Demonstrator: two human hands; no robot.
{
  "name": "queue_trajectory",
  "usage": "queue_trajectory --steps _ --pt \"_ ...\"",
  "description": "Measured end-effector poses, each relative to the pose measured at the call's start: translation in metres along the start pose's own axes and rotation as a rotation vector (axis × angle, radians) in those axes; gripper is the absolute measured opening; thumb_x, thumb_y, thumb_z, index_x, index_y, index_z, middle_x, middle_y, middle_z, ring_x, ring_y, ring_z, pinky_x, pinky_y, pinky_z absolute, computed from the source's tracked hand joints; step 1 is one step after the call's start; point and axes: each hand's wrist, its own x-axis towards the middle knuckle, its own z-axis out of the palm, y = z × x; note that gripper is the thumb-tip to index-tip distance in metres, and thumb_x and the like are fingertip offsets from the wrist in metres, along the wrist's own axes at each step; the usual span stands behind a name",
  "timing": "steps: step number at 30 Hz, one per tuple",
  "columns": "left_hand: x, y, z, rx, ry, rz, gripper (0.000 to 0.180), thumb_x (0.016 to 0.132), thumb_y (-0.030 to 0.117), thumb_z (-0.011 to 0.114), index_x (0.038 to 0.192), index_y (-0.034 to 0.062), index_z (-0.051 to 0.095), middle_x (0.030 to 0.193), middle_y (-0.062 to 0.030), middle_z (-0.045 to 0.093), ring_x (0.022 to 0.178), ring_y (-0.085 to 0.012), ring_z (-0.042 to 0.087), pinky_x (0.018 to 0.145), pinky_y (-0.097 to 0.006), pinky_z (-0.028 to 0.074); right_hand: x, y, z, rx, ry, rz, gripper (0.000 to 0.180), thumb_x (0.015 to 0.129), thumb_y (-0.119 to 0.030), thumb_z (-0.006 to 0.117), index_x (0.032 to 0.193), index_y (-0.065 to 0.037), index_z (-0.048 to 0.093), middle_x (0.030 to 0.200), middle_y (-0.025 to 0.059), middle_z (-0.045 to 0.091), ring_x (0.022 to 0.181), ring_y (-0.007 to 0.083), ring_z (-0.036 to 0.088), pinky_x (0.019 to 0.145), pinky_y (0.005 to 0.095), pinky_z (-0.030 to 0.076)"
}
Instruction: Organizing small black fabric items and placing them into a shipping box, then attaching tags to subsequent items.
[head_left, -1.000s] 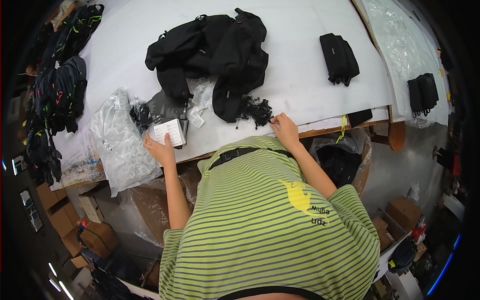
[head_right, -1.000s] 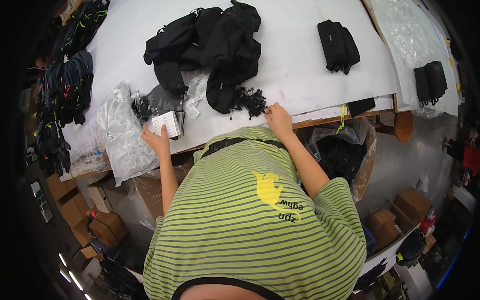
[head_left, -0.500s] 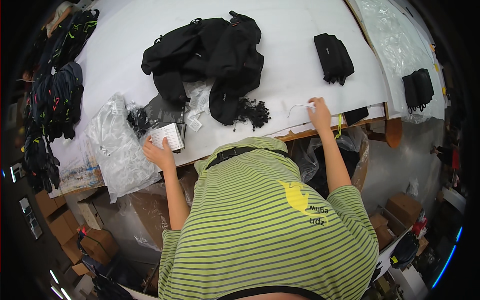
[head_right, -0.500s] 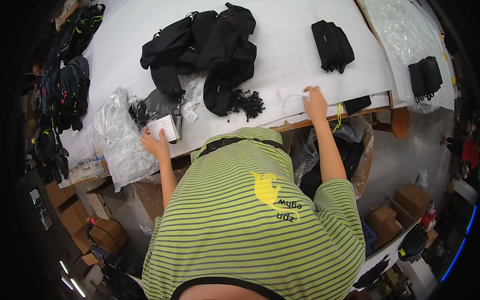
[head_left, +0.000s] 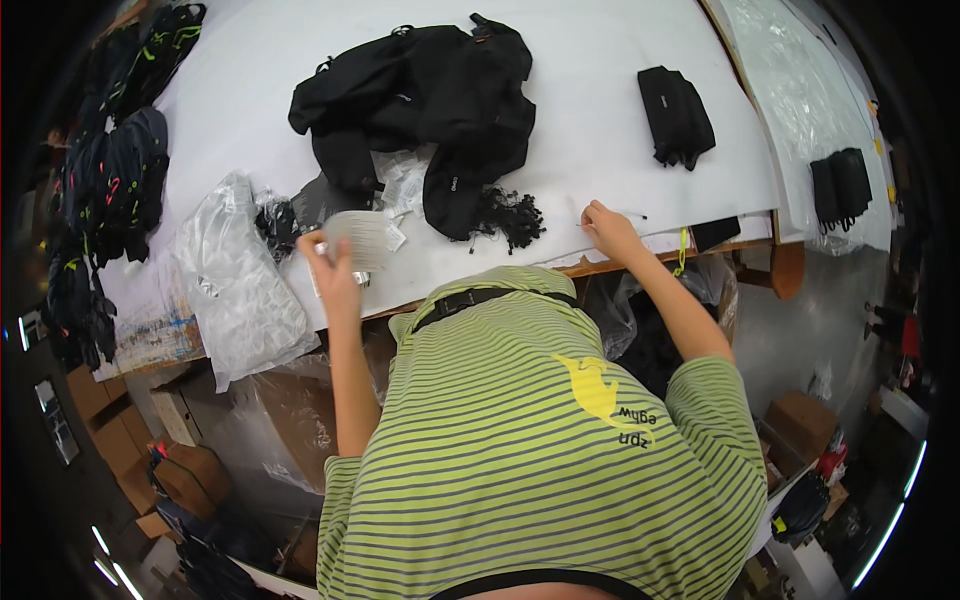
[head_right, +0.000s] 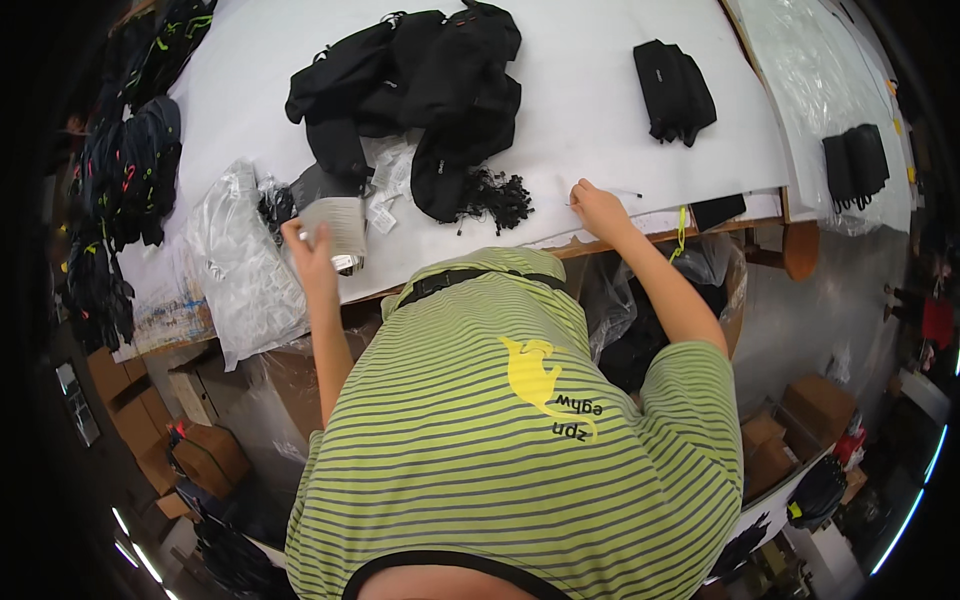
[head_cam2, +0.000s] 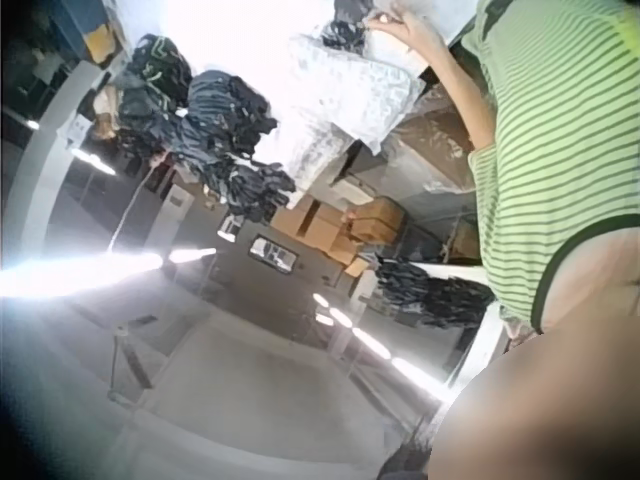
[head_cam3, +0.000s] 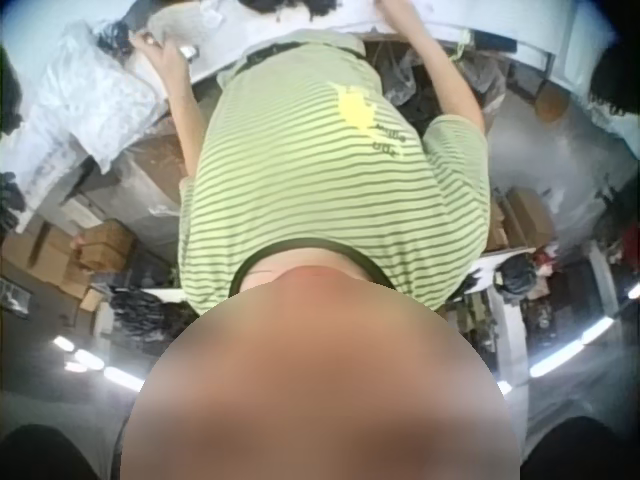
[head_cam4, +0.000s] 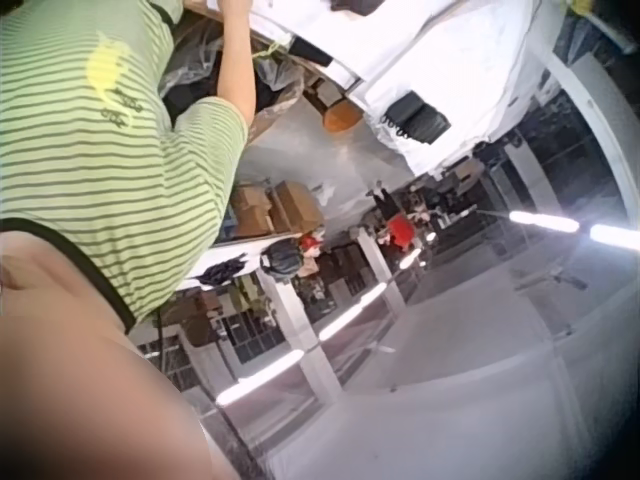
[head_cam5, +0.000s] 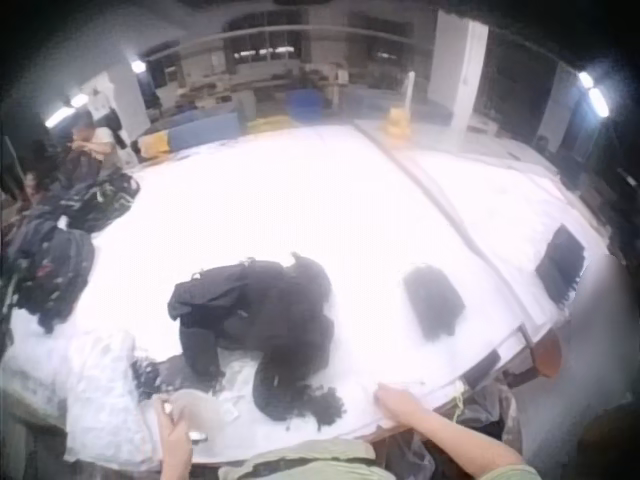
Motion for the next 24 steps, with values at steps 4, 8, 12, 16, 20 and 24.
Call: queue_trajectory --steps 4,8,12,16,20,24 --pt "-0.035 0.064 0.043 -0.018 -0.204 0.091 0.043 0.084 0.011 0.062 0.118 0.0077 0.035 0.103 -0.01 0.047 0.097 -0.015 0.046 0.085 -0.029 0.038 0.005 -0.083 -0.022 0.968 0.023 0.286 0.009 0.082 -0.007 0.061 0.085 -0.004 0.053 0.069 0.0023 0.052 0.057 0.011 0.053 0.056 0.0261 0.042" --pt "-0.05 0.083 0.059 -0.175 -0.266 0.051 0.043 0.082 0.008 0.065 0.116 0.0067 0.039 0.106 -0.007 0.047 0.09 -0.0125 0.049 0.081 -0.025 0.039 0.006 -0.161 -0.044 1.11 0.057 0.116 0.009 0.083 -0.007 0.062 0.086 -0.004 0.054 0.058 -0.0045 0.041 0.051 0.0019 0.038 0.051 0.0194 0.032" --pt "-0.049 0.094 0.061 -0.329 -0.342 -0.025 0.02 0.083 0.006 0.063 0.101 0.0033 0.054 0.096 -0.0003 0.053 0.081 -0.0049 0.05 0.071 -0.018 0.039 0.009 -0.208 -0.076 1.092 0.131 0.058 0.008 0.08 -0.006 0.065 0.084 -0.004 0.059 0.055 -0.0081 0.034 0.051 0.0013 0.029 0.05 0.0189 0.025" --pt "-0.052 0.099 0.059 -0.361 -0.287 -0.095 0.014 0.083 0.006 0.065 0.094 -0.0007 0.061 0.083 -0.0006 0.056 0.077 -0.0062 0.051 0.071 -0.018 0.039 0.016 -0.225 -0.085 0.937 0.314 -0.059 0.008 0.077 -0.008 0.068 0.08 -0.003 0.062 0.051 -0.0072 0.029 0.048 0.0025 0.026 0.047 0.0202 0.022" --pt "-0.052 0.096 0.058 -0.229 -0.251 0.054 0.013 0.08 0.004 0.066 0.091 -0.0015 0.064 0.079 -0.0024 0.057 0.073 -0.008 0.052 0.067 -0.02 0.039 0.019 -0.229 -0.085 0.9 0.301 -0.094 0.009 0.076 -0.007 0.068 0.08 -0.003 0.062 0.05 -0.0065 0.03 0.047 0.0031 0.026 0.045 0.0206 0.022" --pt "-0.051 0.106 0.056 -0.076 -0.242 0.253 0.012 0.077 0.002 0.067 0.089 -0.0011 0.067 0.072 -0.0032 0.057 0.069 -0.0093 0.052 0.062 -0.022 0.039 0.02 -0.228 -0.083 0.862 0.314 -0.092 0.009 0.076 -0.008 0.068 0.08 -0.003 0.062 0.05 -0.0062 0.032 0.047 0.003 0.027 0.045 0.0206 0.023"
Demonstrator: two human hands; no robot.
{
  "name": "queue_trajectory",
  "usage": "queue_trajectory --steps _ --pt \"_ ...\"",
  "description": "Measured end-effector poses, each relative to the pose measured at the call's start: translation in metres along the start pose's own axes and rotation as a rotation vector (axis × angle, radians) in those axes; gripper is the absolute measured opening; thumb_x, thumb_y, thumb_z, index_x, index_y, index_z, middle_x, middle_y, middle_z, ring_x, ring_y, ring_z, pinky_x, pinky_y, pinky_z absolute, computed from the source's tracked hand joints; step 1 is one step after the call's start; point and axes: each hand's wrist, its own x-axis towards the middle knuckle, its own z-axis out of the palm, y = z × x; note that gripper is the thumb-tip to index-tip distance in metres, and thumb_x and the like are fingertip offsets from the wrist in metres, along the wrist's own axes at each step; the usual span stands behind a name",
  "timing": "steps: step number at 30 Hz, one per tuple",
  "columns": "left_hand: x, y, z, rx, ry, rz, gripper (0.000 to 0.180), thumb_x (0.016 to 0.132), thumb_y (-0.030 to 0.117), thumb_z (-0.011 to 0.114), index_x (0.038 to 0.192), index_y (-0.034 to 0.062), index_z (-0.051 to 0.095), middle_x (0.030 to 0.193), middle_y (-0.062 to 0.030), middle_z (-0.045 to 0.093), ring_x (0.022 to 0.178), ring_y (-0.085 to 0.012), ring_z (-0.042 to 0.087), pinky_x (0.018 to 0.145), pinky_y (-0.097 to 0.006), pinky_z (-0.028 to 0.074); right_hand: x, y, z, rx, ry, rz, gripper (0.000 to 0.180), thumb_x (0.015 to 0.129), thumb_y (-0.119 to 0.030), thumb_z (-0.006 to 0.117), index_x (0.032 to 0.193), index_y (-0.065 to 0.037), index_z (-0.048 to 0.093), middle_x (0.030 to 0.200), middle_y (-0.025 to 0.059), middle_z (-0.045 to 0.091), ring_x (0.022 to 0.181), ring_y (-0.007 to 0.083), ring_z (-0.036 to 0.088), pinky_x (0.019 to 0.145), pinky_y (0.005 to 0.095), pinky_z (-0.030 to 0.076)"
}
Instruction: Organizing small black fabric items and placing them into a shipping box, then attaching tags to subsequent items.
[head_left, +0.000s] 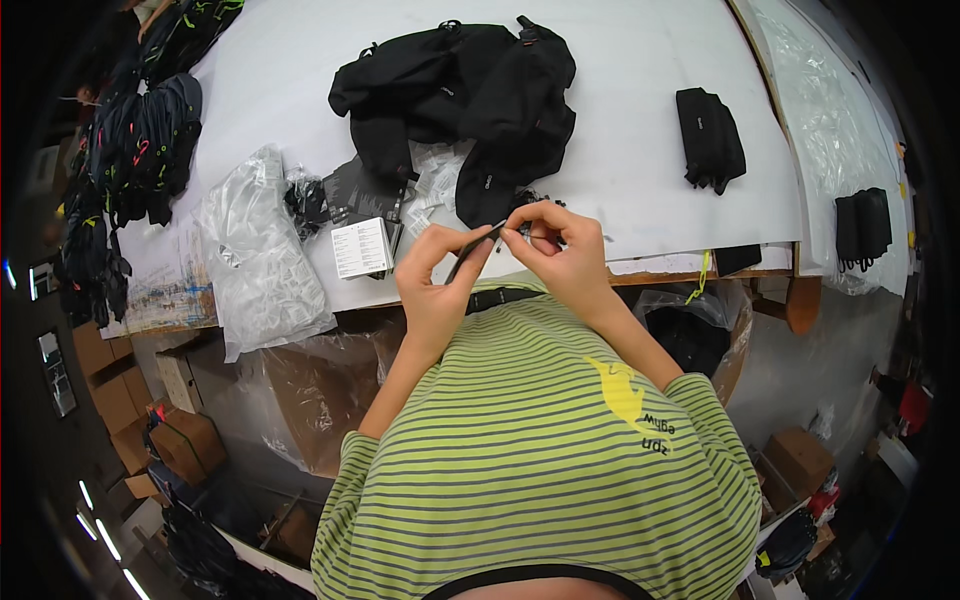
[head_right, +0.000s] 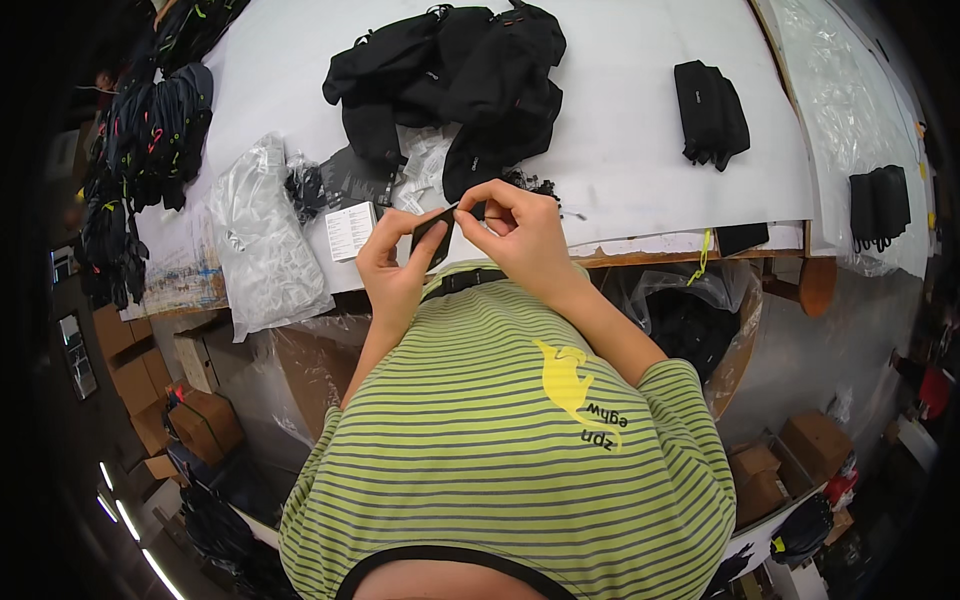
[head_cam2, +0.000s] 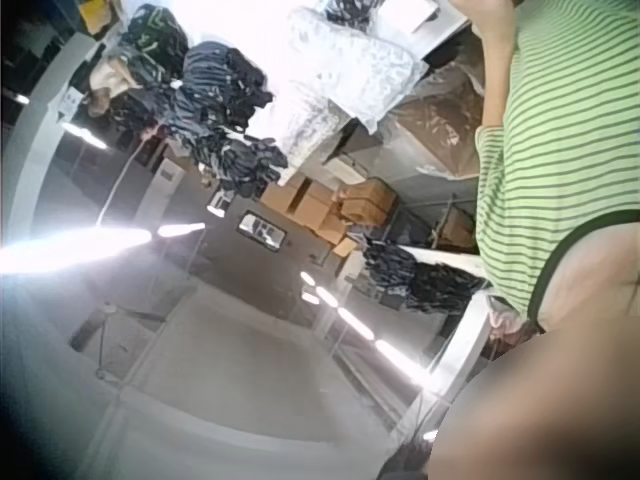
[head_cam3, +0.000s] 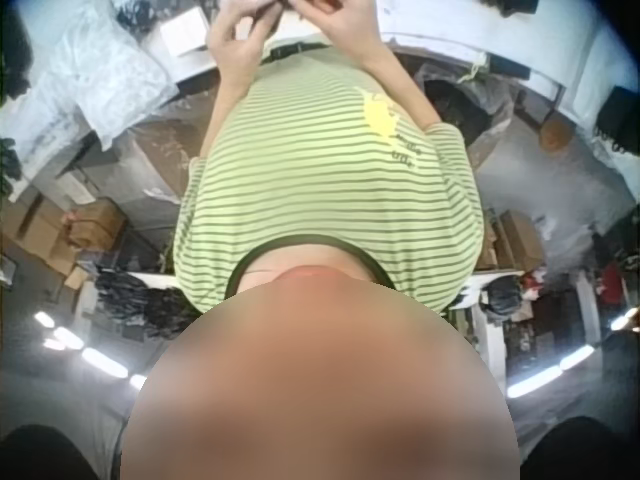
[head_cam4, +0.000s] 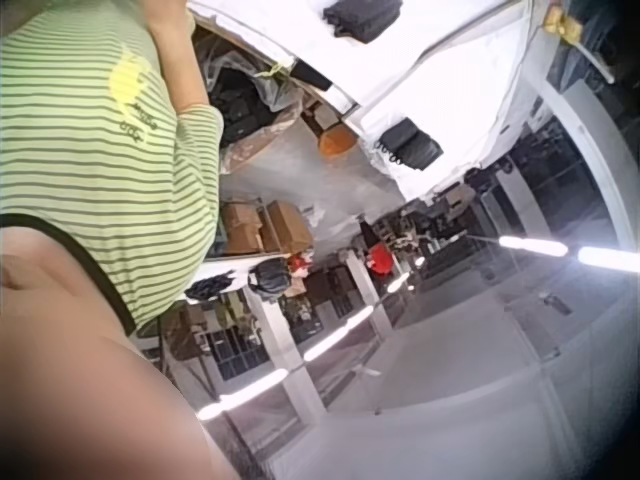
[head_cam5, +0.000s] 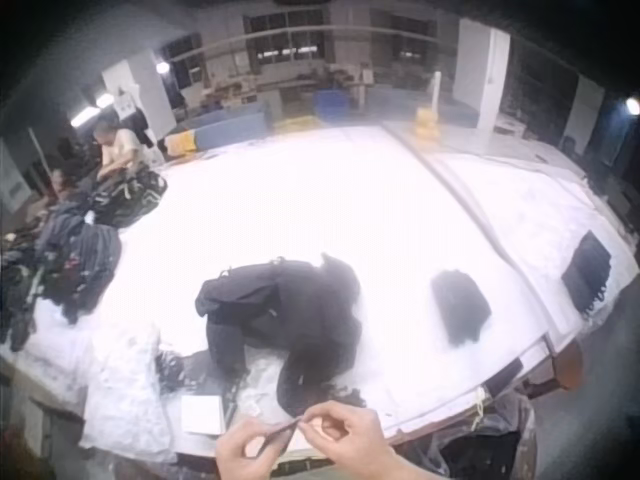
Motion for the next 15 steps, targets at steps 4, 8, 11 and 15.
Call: queue_trajectory --steps 4,8,11,15 --pt "0.003 -0.001 -0.001 -0.008 -0.028 0.025 0.011 0.078 0.002 0.066 0.088 -0.0018 0.068 0.071 -0.0037 0.057 0.066 -0.0096 0.052 0.061 -0.022 0.04 0.004 -0.004 -0.003 0.113 -0.01 0.11 0.01 0.077 -0.009 0.07 0.08 -0.003 0.062 0.053 -0.0058 0.041 0.05 0.0019 0.033 0.048 0.0191 0.026" --pt "0.01 -0.015 -0.005 -0.392 -0.24 -0.187 0.013 0.086 0.008 0.06 0.094 0.0002 0.066 0.078 -0.002 0.059 0.069 -0.0077 0.052 0.064 -0.021 0.04 0.001 0.004 -0.018 0.291 -0.099 0.229 0.009 0.077 -0.006 0.07 0.081 -0.003 0.063 0.062 -0.0059 0.049 0.055 0.0007 0.038 0.052 0.0179 0.028" --pt "0.016 -0.022 0.006 -0.479 -0.384 -0.356 0.014 0.09 0.011 0.055 0.096 0.001 0.062 0.082 -0.0005 0.058 0.072 -0.0063 0.052 0.067 -0.02 0.04 0.0 0.008 -0.029 0.215 -0.179 0.227 0.011 0.076 -0.007 0.071 0.082 -0.003 0.063 0.063 -0.0063 0.05 0.055 0.0006 0.04 0.052 0.0176 0.029" --pt "0.027 -0.021 0.019 -0.368 -0.498 -0.326 0.011 0.091 0.011 0.054 0.093 0.0008 0.055 0.083 0.0008 0.055 0.073 -0.0049 0.051 0.068 -0.019 0.04 0.005 0.014 -0.04 0.225 -0.185 0.239 0.012 0.076 -0.009 0.072 0.082 -0.004 0.062 0.062 -0.0058 0.05 0.054 0.0005 0.04 0.05 0.0171 0.029"
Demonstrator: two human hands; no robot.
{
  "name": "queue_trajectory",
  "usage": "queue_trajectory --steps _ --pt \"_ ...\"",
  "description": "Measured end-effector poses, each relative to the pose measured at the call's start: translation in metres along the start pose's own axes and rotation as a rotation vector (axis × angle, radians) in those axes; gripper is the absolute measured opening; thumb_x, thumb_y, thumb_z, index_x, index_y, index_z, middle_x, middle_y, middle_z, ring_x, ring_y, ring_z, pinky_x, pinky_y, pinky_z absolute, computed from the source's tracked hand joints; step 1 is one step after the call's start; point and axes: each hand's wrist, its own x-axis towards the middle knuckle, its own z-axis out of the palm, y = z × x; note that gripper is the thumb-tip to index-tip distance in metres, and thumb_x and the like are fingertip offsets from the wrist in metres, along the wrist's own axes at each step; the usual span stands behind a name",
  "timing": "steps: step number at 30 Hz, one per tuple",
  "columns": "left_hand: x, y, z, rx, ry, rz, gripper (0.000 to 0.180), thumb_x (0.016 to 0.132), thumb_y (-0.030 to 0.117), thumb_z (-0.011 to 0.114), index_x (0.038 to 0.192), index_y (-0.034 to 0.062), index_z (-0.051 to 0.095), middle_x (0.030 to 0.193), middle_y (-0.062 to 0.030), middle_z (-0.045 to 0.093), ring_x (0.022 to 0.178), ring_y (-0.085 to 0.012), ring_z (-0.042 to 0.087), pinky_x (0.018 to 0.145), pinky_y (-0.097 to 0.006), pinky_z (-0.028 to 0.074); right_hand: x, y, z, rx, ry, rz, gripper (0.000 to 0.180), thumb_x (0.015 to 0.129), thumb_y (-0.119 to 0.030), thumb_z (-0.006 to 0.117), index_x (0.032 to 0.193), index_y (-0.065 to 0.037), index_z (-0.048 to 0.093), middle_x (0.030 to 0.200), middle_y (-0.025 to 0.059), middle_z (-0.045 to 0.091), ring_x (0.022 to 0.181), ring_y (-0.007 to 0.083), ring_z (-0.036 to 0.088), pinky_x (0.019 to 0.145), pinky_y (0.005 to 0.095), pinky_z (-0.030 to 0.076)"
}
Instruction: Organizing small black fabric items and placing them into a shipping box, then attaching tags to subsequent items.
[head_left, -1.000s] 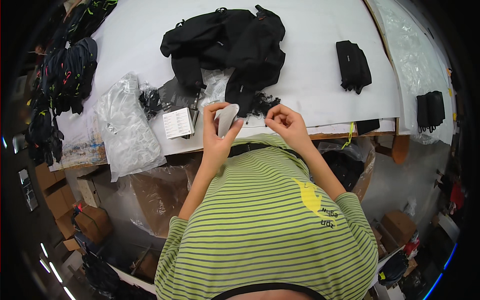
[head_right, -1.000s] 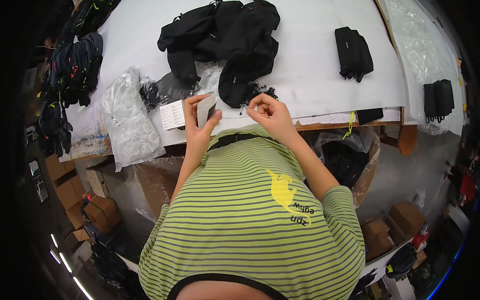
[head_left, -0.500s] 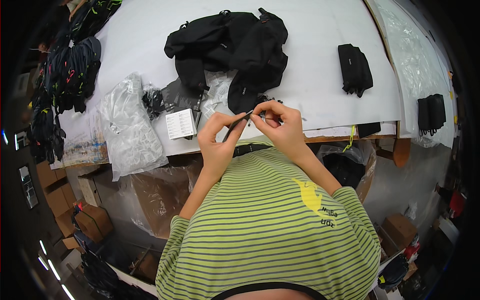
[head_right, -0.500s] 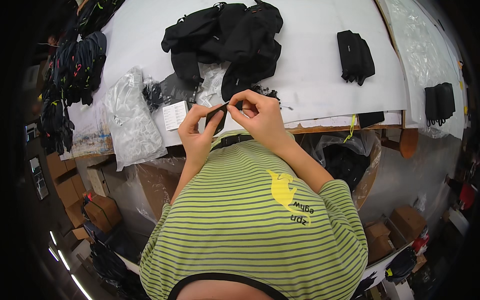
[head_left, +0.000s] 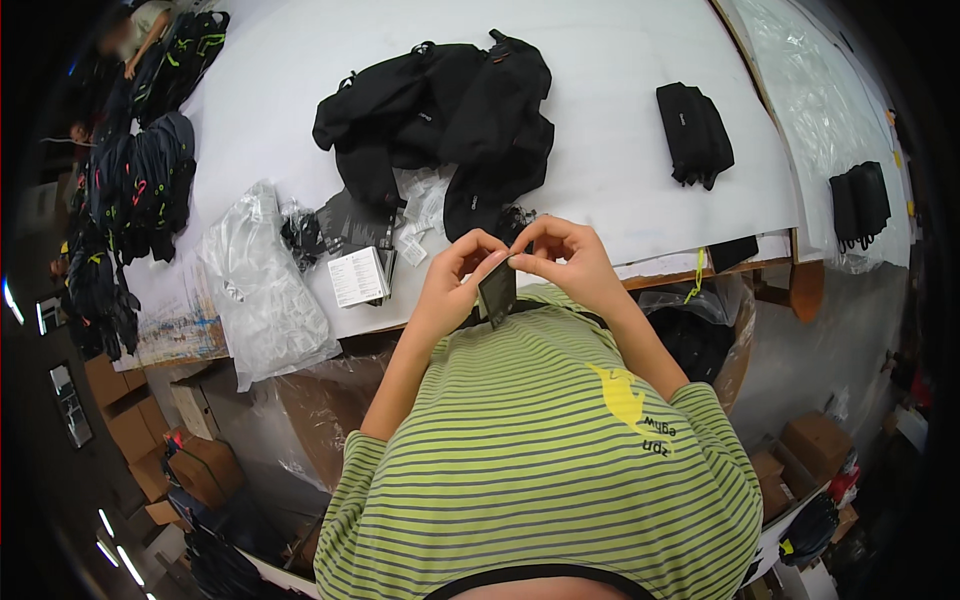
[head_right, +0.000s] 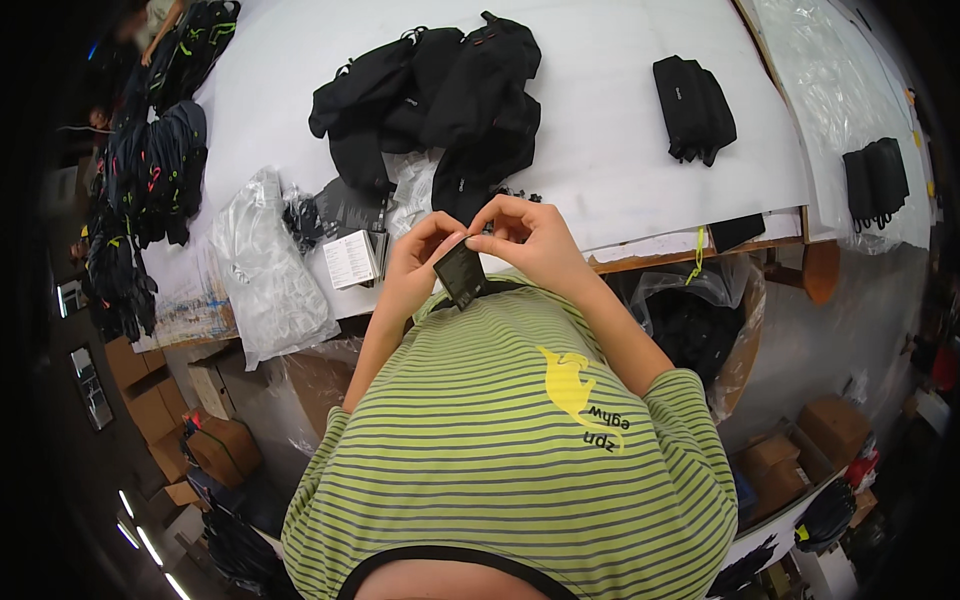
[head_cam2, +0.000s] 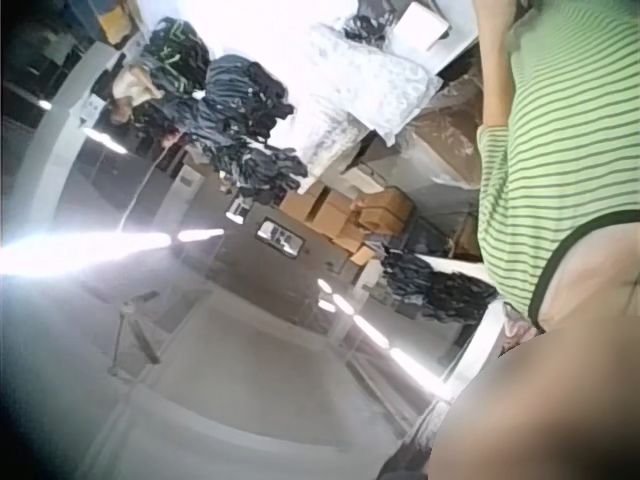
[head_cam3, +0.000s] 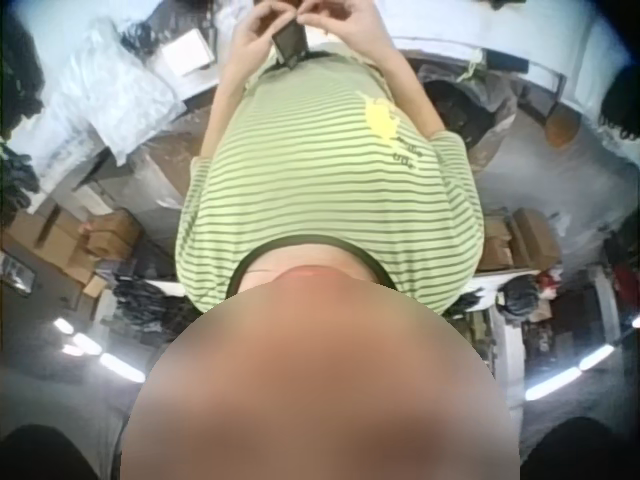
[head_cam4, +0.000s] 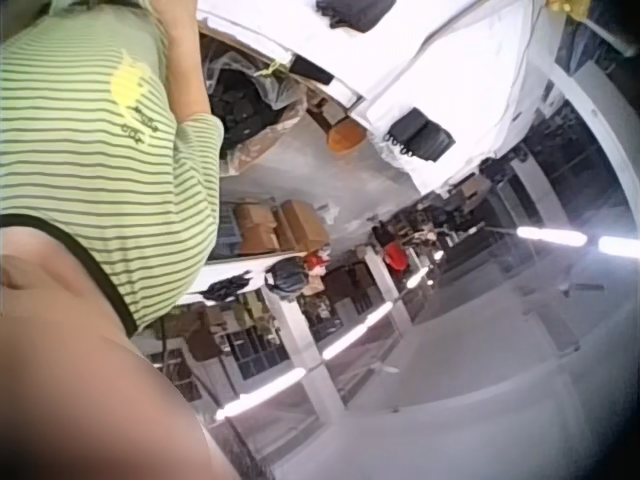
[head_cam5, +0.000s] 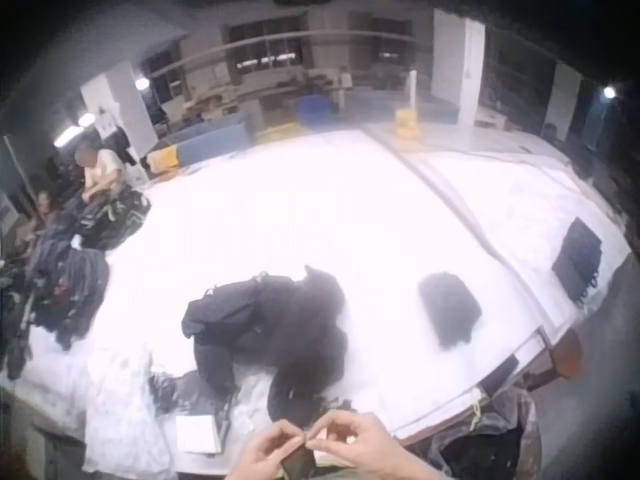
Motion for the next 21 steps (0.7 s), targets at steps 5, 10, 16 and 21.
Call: queue_trajectory --steps 5,10,16,21 --pt "0.027 0.003 0.017 0.028 0.006 0.061 0.01 0.091 0.011 0.054 0.09 0.0009 0.055 0.079 0.0007 0.055 0.068 -0.0046 0.05 0.062 -0.019 0.04 0.007 0.003 -0.022 0.307 -0.061 0.169 0.017 0.083 -0.019 0.067 0.085 -0.004 0.06 0.057 -0.0048 0.05 0.049 0.002 0.04 0.045 0.0184 0.031" --pt "0.102 -0.029 0.021 0.481 0.147 0.329 0.01 0.084 0.007 0.059 0.093 0.0041 0.057 0.095 -0.0051 0.058 0.083 -0.0158 0.054 0.072 -0.027 0.043 0.011 0.014 -0.054 0.271 0.011 0.139 0.013 0.085 -0.013 0.062 0.089 -0.001 0.061 0.059 -0.0027 0.052 0.047 0.0026 0.042 0.042 0.0187 0.033" --pt "0.152 -0.083 0.017 1.281 0.437 0.502 0.024 0.072 0.009 0.066 0.095 0.01 0.061 0.123 -0.0055 0.052 0.117 -0.0303 0.042 0.098 -0.042 0.031 0.027 0.032 -0.091 0.222 0.129 0.226 0.013 0.084 -0.015 0.064 0.088 -0.003 0.062 0.053 -0.0031 0.05 0.045 0.0029 0.041 0.041 0.0187 0.032" --pt "0.107 -0.068 0.017 1.195 0.352 0.53 0.025 0.071 0.006 0.063 0.096 0.0101 0.063 0.122 -0.0031 0.053 0.118 -0.0282 0.043 0.097 -0.041 0.032 0.054 0.06 -0.094 0.018 0.175 0.192 0.014 0.082 -0.017 0.066 0.086 -0.004 0.065 0.053 -0.0036 0.051 0.045 0.0029 0.042 0.042 0.0189 0.031"
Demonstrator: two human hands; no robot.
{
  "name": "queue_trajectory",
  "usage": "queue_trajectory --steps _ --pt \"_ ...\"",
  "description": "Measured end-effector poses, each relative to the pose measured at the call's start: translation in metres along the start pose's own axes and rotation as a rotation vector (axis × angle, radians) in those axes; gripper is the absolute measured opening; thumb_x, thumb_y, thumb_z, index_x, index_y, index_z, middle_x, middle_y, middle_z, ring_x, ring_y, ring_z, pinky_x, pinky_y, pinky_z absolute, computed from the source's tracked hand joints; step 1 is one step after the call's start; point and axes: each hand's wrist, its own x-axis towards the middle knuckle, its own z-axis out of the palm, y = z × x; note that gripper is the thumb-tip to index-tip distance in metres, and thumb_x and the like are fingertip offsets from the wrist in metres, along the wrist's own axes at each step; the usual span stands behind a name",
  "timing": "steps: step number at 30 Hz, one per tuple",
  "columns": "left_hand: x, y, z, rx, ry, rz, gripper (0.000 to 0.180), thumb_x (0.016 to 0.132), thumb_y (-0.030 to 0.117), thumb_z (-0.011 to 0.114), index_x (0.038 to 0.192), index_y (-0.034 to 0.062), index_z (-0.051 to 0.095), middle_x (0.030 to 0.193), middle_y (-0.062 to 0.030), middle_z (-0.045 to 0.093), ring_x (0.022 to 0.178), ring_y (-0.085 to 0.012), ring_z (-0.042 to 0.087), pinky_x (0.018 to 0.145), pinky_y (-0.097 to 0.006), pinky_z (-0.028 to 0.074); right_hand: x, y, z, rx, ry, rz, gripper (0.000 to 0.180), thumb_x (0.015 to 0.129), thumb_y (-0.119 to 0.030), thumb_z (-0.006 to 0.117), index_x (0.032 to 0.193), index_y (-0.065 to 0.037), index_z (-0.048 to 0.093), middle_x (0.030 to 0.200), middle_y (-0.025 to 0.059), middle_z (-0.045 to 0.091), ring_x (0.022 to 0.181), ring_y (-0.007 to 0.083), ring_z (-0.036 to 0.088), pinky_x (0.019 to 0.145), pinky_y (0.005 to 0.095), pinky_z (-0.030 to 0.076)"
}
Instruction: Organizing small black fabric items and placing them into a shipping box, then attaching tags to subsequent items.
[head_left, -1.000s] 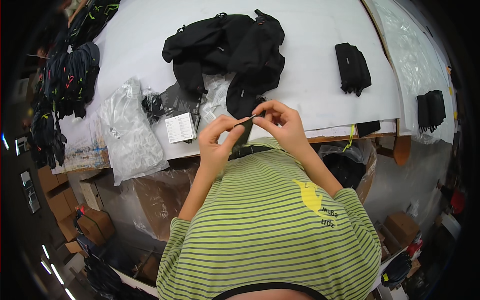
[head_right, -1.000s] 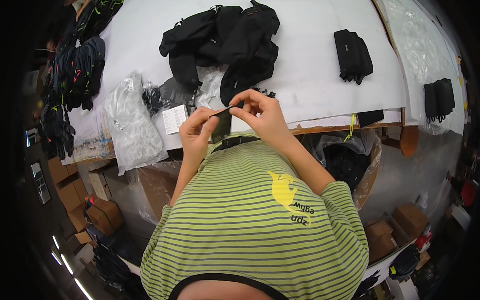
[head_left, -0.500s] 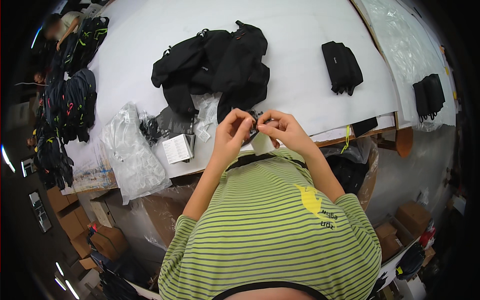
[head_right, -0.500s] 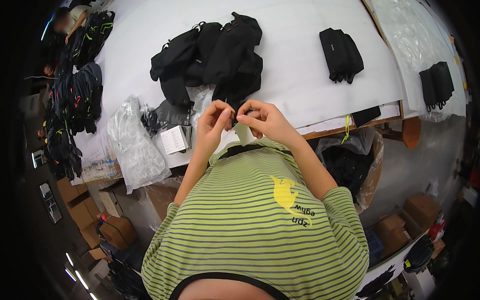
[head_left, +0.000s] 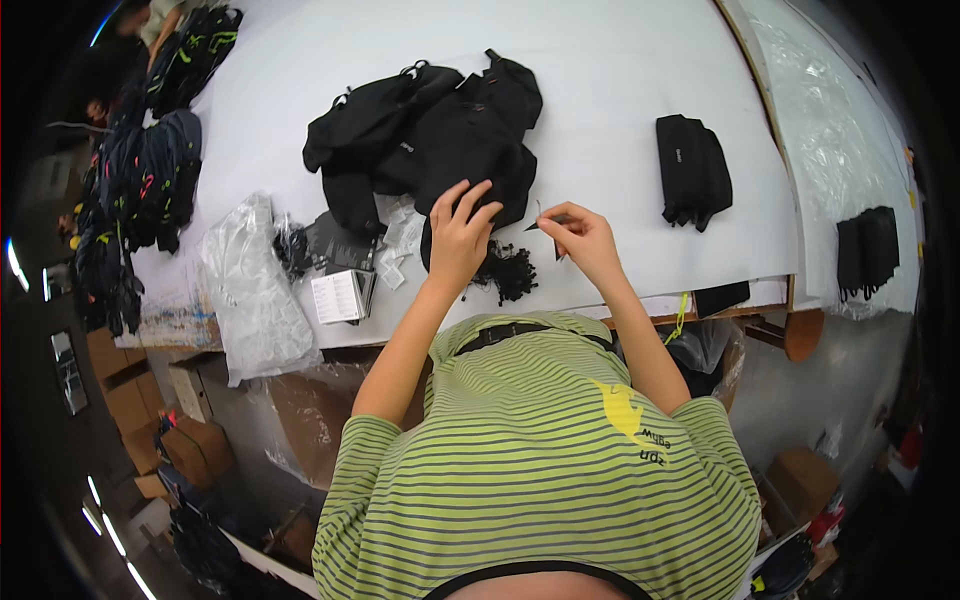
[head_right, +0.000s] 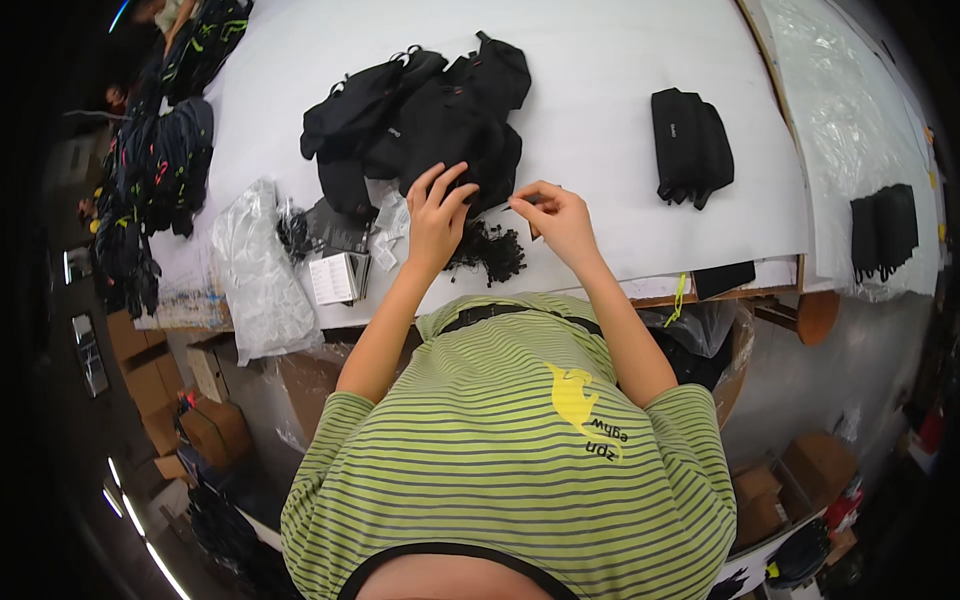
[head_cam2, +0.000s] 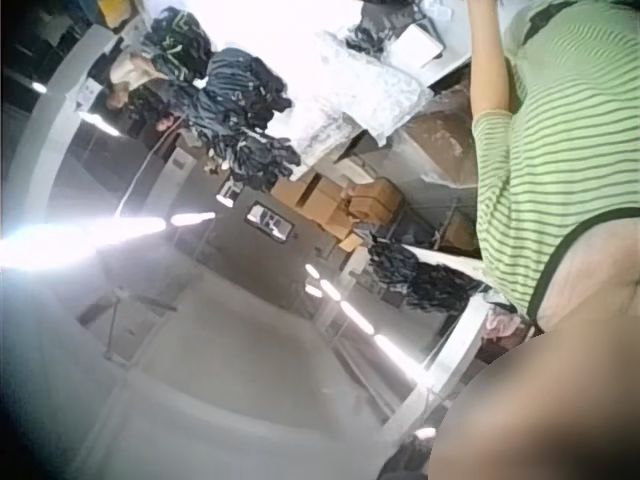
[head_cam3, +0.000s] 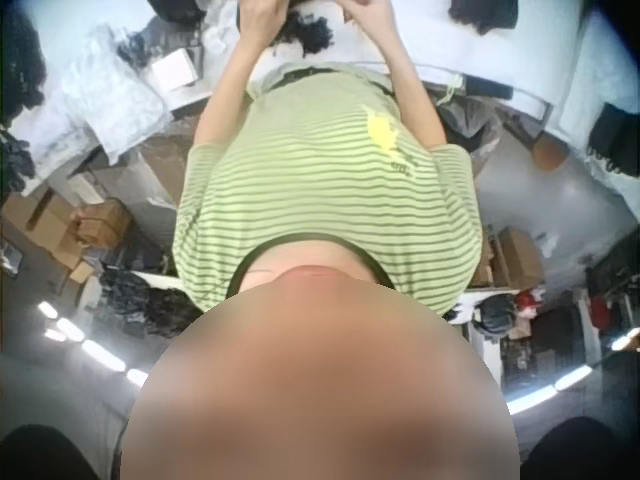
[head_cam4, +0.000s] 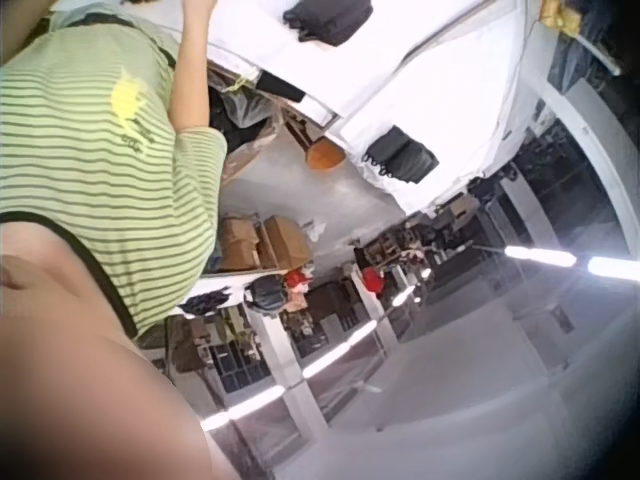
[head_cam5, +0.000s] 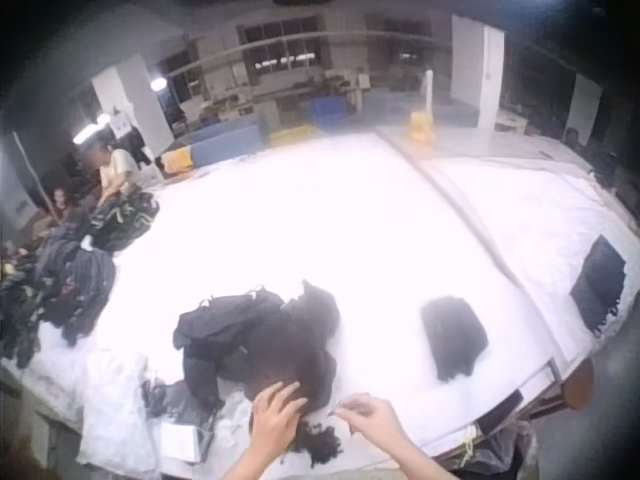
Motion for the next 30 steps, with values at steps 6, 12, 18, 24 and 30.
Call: queue_trajectory --steps 6,12,18,24,30 --pt "-0.049 0.003 -0.019 -0.061 -0.045 -0.048 0.026 0.073 -0.002 0.058 0.097 0.0069 0.062 0.111 -0.0036 0.059 0.112 -0.0261 0.049 0.093 -0.04 0.037 0.024 0.015 0.046 -0.336 -0.156 -0.21 0.014 0.076 -0.02 0.068 0.082 -0.008 0.067 0.053 0.0012 0.052 0.048 0.0076 0.045 0.048 0.0249 0.036" --pt "-0.077 0.005 -0.018 -0.107 0.152 -0.304 0.018 0.076 0.006 0.065 0.092 0.0042 0.06 0.1 -0.009 0.059 0.1 -0.0259 0.052 0.082 -0.037 0.04 0.021 0.035 0.072 -0.411 -0.296 -0.145 0.014 0.074 -0.022 0.068 0.082 -0.009 0.068 0.055 0.0033 0.054 0.049 0.0113 0.047 0.049 0.0268 0.037" --pt "-0.107 -0.014 -0.002 -0.426 0.029 -0.846 0.018 0.08 0.018 0.066 0.078 0.0016 0.059 0.059 -0.0098 0.055 0.055 -0.0258 0.054 0.055 -0.037 0.042 0.017 0.059 0.08 -0.455 -0.306 -0.079 0.015 0.074 -0.023 0.067 0.081 -0.01 0.068 0.052 0.0032 0.051 0.048 0.0131 0.046 0.049 0.0288 0.036" --pt "-0.12 -0.025 0.027 -0.186 -0.359 -0.755 0.025 0.078 0.028 0.067 0.076 0.0038 0.063 0.055 -0.0072 0.059 0.053 -0.0221 0.058 0.052 -0.033 0.043 -0.005 0.041 0.054 -0.57 -0.089 -0.076 0.015 0.074 -0.024 0.066 0.081 -0.011 0.068 0.051 0.0037 0.049 0.046 0.0145 0.046 0.047 0.03 0.036" --pt "-0.113 -0.034 0.049 -0.137 -0.218 -0.714 0.033 0.078 0.035 0.066 0.069 0.0042 0.064 0.053 -0.0071 0.057 0.049 -0.0242 0.056 0.047 -0.035 0.04 -0.012 0.046 0.052 -0.74 0.036 -0.103 0.014 0.075 -0.026 0.065 0.08 -0.013 0.069 0.053 0.0042 0.051 0.048 0.0188 0.05 0.048 0.0318 0.039"
